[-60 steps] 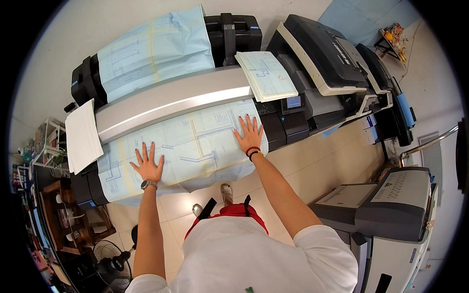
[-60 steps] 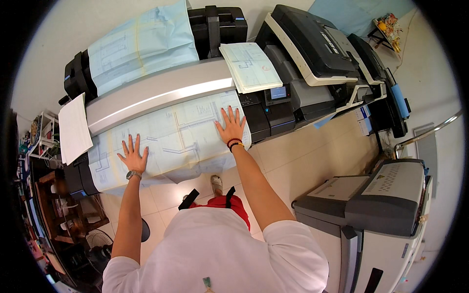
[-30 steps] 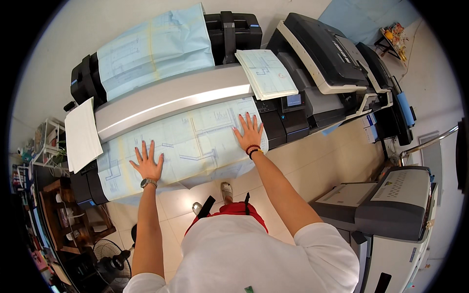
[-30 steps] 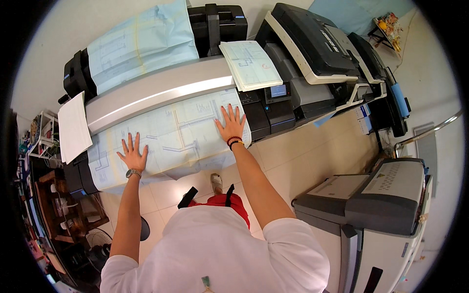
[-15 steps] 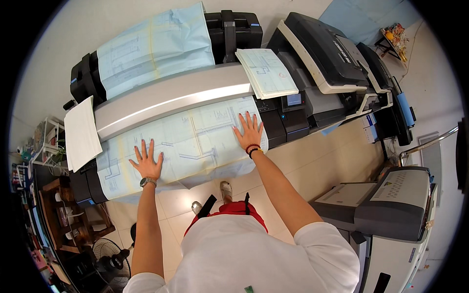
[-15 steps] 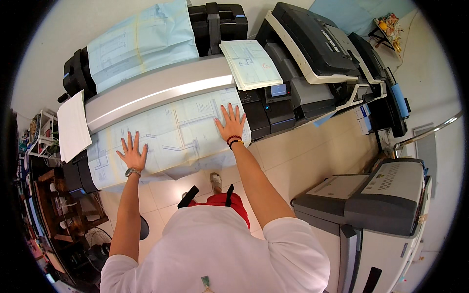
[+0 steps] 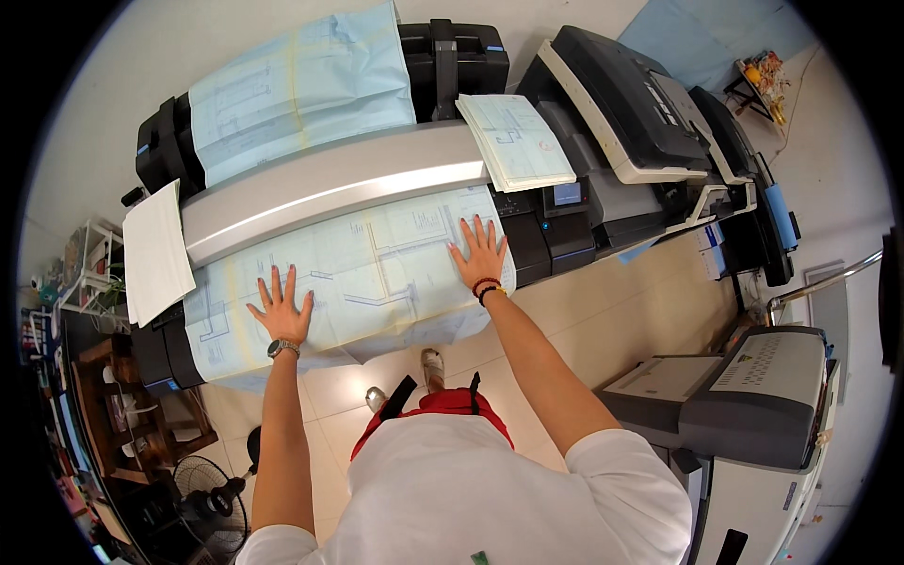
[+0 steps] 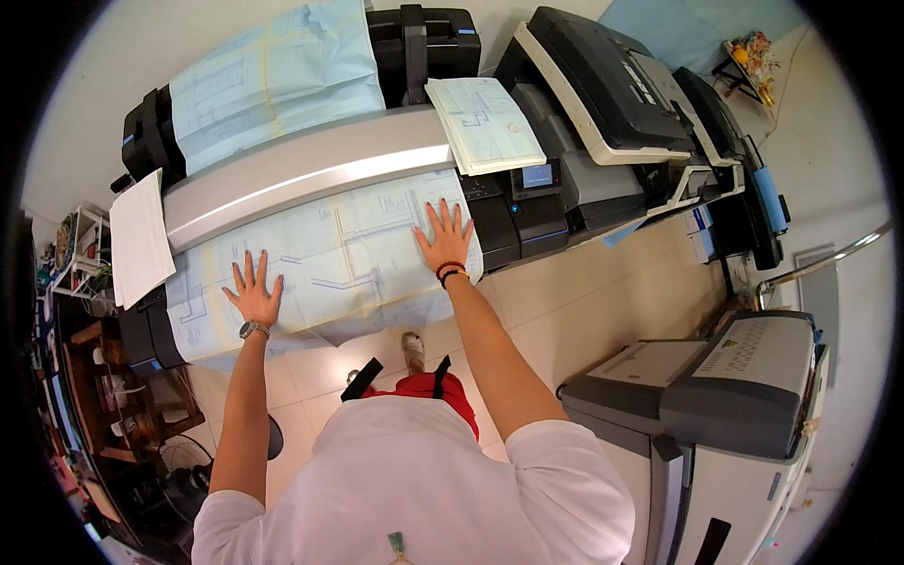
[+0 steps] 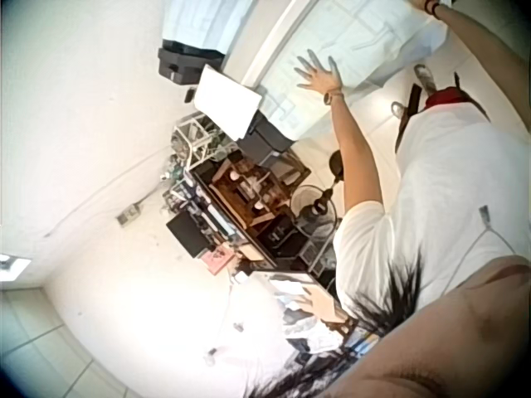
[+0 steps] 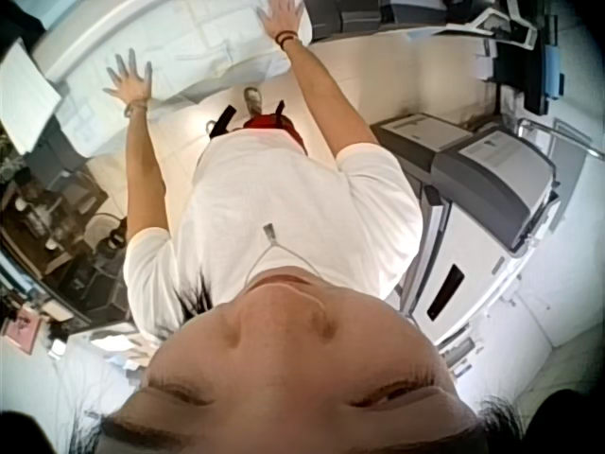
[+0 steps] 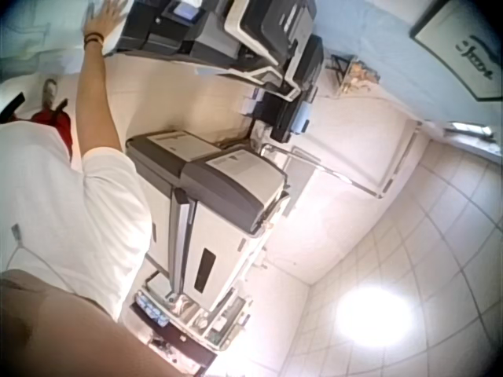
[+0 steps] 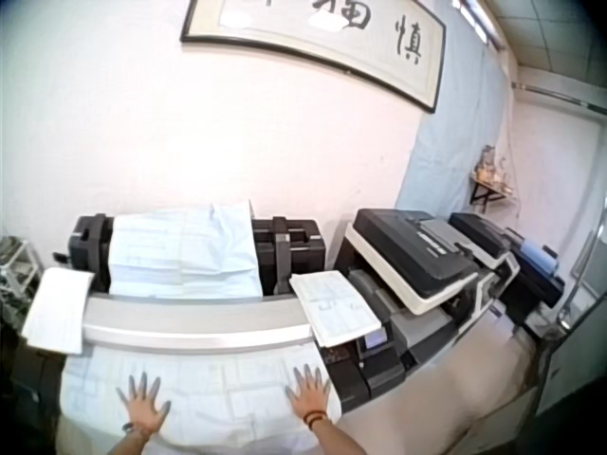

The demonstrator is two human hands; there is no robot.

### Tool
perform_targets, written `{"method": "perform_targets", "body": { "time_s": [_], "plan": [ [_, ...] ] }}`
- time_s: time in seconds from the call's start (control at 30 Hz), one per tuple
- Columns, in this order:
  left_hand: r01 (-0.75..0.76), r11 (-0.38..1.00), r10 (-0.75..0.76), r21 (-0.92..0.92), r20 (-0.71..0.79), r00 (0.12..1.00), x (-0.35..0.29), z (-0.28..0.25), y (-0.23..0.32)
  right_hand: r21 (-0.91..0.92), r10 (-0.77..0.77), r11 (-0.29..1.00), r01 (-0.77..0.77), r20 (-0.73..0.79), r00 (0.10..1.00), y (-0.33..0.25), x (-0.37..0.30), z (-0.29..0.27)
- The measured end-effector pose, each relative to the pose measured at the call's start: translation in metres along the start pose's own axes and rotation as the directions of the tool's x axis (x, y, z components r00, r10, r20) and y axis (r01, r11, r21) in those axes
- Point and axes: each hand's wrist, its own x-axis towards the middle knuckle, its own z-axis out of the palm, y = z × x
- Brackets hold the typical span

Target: The person organizes printed documents on a large format printer, folding a long blue print by hand and stacking white papers on the machine surface.

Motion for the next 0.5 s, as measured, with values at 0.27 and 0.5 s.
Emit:
{"method": "perform_targets", "body": {
  "time_s": [0.27, 0.5],
  "plan": [
    [0.005, 1.0, -0.005, 0.015, 0.013, 1.0, 0.0003, -0.0015, 0.0008, -0.03, 0.013, 0.999, -0.012, 0.019, 1.0, 0.0006, 0.0004, 0.0014],
    [0.003, 1.0, -0.003, 0.003, 0.003, 1.0, -0.0005, -0.0011, 0.0006, -0.021, -0.002, 1.0, 0.002, 0.001, 1.0, 0.0001, 0.0001, -0.0002]
  ]
}}
